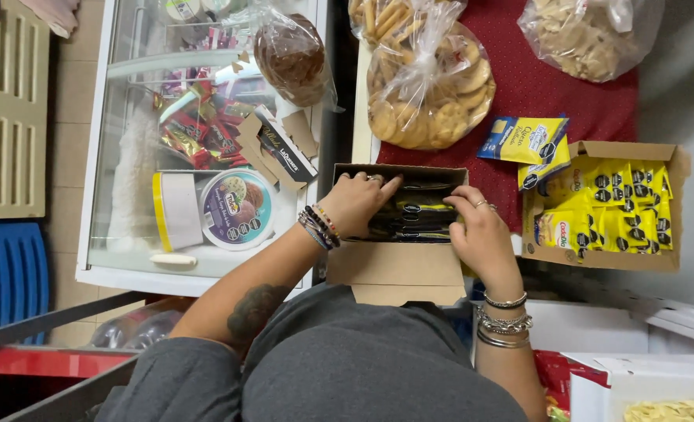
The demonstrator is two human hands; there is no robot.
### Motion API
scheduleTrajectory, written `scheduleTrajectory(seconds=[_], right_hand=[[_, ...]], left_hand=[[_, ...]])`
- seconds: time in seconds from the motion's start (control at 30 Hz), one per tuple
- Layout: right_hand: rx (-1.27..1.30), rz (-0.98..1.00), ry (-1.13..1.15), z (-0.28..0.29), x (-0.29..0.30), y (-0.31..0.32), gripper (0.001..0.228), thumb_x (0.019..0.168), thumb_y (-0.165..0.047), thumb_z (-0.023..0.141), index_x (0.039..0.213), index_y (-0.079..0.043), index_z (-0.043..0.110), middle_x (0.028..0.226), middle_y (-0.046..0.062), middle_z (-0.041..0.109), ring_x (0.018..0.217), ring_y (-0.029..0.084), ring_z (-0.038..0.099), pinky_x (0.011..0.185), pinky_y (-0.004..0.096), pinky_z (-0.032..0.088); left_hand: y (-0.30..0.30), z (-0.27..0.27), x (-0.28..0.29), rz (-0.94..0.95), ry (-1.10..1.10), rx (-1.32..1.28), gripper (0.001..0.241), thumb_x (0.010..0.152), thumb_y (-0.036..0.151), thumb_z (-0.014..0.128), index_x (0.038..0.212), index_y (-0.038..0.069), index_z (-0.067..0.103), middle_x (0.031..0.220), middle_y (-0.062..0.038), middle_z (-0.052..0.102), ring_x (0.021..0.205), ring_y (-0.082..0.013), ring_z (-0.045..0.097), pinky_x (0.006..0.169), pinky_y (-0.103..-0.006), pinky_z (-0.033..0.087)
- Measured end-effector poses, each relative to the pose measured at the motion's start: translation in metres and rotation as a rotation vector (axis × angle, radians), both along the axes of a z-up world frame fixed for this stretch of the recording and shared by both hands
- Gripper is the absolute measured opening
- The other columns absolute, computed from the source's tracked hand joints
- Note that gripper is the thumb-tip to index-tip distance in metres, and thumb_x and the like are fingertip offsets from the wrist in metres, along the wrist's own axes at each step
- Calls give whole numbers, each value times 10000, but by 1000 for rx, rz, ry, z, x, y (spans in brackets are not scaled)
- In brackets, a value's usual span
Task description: Organizing and packing small yellow packets of grated cheese into a cardboard box on a grocery store counter.
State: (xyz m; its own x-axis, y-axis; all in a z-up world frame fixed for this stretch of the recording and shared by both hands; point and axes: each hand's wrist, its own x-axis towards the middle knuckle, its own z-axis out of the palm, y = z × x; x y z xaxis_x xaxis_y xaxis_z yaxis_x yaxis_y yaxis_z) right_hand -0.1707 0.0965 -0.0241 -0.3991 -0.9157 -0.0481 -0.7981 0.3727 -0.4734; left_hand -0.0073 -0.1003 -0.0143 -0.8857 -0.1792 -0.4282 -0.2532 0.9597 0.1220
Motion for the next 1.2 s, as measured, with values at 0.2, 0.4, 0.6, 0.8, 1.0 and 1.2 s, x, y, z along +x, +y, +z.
scheduleTrajectory(seconds=[0.2, 0.4, 0.6, 0.8, 1.0, 1.2], right_hand=[[-18, -10, -25, -4, 0, -1, 478, 793, -72, 488, 1221, -119, 696, 1300, 72, 616, 1043, 424, 684, 886, 532, 564], [-44, -15, -46, -9, -1, 1, 486, 787, -56, 480, 1209, -128, 710, 1302, 68, 620, 1086, 392, 678, 927, 497, 552], [-58, -6, -43, -15, -2, 3, 489, 796, -39, 458, 1211, -120, 703, 1323, 71, 614, 1133, 372, 660, 955, 483, 540], [-69, -21, -38, -12, 5, 0, 543, 791, -19, 439, 1267, -107, 684, 1307, 94, 606, 1116, 381, 654, 953, 490, 536], [-95, -9, -38, -17, 3, 0, 636, 781, -18, 436, 1372, -129, 641, 1318, 107, 596, 1149, 389, 638, 969, 495, 524], [-157, 0, -54, -22, 1, 4, 742, 733, 15, 462, 1448, -136, 590, 1332, 132, 605, 1186, 406, 621, 1004, 525, 501]], left_hand=[[-12, -57, 3, 97, 85, -20, 758, 637, 286, 826, 1297, 65, 527, 1002, -130, 712, 926, -371, 708, 715, -479, 581], [-7, -85, -13, 217, 4, 135, 194, 709, 121, 714, 880, 59, 779, 763, -80, 754, 754, -349, 753, 619, -452, 601], [-40, -126, -31, 242, -181, 383, 558, 485, 442, 880, 942, 129, 810, 848, -77, 785, 911, -317, 761, 803, -418, 612], [-58, -14, -27, 177, -256, 539, 745, 521, 423, 804, 1159, 43, 744, 1079, -142, 766, 1118, -360, 696, 951, -431, 556], [-68, -28, -45, 86, -473, 520, 1021, 545, 477, 790, 1442, 47, 564, 1421, -191, 606, 1360, -385, 526, 1139, -450, 404], [-41, -54, -38, 71, -195, 417, 972, 498, 624, 885, 1209, -1, 669, 1114, -197, 735, 1096, -367, 694, 932, -472, 586]])
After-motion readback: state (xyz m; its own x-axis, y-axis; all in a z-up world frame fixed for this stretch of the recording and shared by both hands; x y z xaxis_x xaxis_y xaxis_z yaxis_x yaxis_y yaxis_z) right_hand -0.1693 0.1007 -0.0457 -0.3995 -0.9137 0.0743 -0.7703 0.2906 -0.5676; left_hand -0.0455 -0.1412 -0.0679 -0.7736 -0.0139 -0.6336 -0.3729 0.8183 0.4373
